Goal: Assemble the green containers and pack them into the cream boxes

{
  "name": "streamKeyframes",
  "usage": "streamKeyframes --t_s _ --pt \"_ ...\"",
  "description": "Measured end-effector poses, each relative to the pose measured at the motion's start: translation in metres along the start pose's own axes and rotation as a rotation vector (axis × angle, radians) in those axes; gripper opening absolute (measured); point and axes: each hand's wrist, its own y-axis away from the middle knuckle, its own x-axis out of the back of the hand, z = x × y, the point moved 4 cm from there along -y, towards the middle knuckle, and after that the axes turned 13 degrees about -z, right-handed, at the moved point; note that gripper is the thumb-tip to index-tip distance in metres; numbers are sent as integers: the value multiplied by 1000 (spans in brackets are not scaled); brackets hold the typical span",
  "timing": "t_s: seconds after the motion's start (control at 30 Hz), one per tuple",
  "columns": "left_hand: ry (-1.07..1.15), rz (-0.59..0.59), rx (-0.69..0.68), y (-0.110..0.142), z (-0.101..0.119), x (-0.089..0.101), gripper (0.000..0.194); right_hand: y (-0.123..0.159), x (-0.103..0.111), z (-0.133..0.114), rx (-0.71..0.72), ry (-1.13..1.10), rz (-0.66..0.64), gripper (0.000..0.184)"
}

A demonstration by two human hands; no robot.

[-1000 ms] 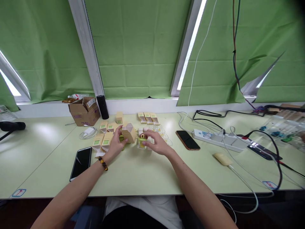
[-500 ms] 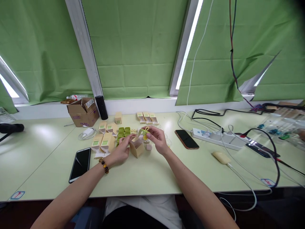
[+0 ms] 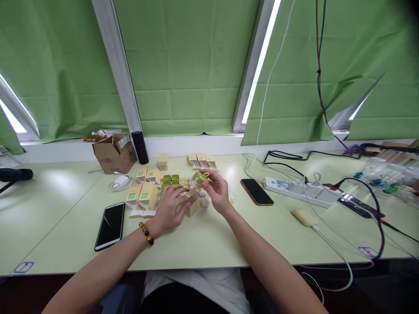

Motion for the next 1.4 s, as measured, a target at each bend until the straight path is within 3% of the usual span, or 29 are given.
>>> streamKeyframes --t_s 0.33,0.5,0.63,0.87,1.2,1.37,1.4 --pt "497 118 347 1 -40 -12 26 5 -18 2 -32 -19 -107 39" --pt "773 30 293 -3 -39 -10 32 8 -31 2 -71 156 -204 28" --pt "814 54 308 -4 -40 -6 40 10 -34 1 -68 348 -330 23" --pt "834 42 328 -2 -47 -8 65 9 -30 -5 -1 694 -422 24" --pt "823 39 390 -1 -47 -10 68 9 -35 -4 -31 766 -561 25" --pt "804 40 397 -1 -48 -11 68 11 -40 -2 -3 755 -558 5" --pt "806 40 395 -1 -48 -12 68 11 -42 0 6 761 -546 8"
